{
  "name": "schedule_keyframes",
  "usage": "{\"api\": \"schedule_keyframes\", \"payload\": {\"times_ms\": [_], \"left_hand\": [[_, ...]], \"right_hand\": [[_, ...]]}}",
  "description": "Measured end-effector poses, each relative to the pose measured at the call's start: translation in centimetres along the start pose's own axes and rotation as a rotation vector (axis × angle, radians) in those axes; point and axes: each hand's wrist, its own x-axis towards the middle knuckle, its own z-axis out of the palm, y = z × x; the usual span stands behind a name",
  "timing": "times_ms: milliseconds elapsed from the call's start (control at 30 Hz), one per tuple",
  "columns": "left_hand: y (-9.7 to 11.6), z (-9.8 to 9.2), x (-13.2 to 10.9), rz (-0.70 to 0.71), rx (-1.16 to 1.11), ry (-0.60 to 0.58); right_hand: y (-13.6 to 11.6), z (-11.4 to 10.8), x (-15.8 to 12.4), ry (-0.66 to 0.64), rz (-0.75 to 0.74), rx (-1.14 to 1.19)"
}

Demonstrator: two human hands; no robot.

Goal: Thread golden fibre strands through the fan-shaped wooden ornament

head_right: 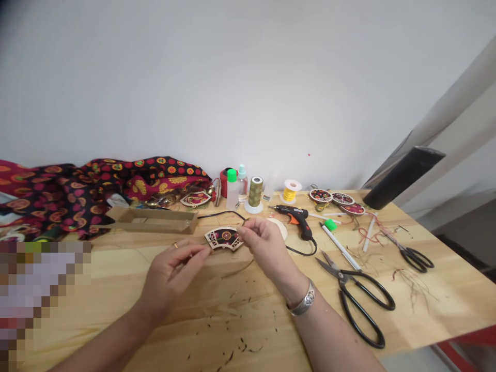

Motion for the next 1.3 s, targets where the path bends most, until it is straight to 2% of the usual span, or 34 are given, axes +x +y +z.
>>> {"api": "schedule_keyframes", "payload": {"times_ms": [167, 300, 367, 467, 567, 667, 800, 867, 1033, 1300], "left_hand": [[-0.1, -0.5, 0.0, 0.087, 0.082, 0.096], [0.0, -0.5, -0.3, 0.188, 0.146, 0.259], [0.2, -0.3, -0.4, 0.211, 0.087, 0.308], [0.4, 0.3, -0.7, 0.168, -0.106, 0.239], [0.1, 0.8, -1.0, 0.049, -0.263, 0.042], [-0.2, 1.0, -1.2, -0.044, -0.322, -0.136], [-0.3, 1.0, -1.2, -0.141, -0.297, -0.258], [-0.3, 0.9, -1.0, -0.148, -0.241, -0.242], [-0.3, 1.0, -0.3, -0.123, -0.225, -0.114], [-0.1, 0.7, -0.1, -0.196, -0.209, -0.049]], "right_hand": [[-0.9, -1.1, 0.5, 0.120, -0.083, 0.007], [-1.4, -1.4, 0.5, 0.205, -0.150, -0.071], [-1.5, -1.2, 0.3, 0.201, -0.146, -0.143], [-1.3, -0.1, -0.4, 0.113, -0.109, -0.253], [-0.9, 1.3, -1.3, -0.048, -0.084, -0.293], [-0.5, 2.3, -1.9, -0.125, -0.092, -0.344], [-0.1, 2.4, -2.0, -0.153, -0.091, -0.367], [0.0, 2.3, -1.8, -0.155, -0.076, -0.357], [0.0, 2.1, -1.6, -0.145, -0.080, -0.346], [0.1, 2.1, -1.5, -0.135, -0.113, -0.360]]}}
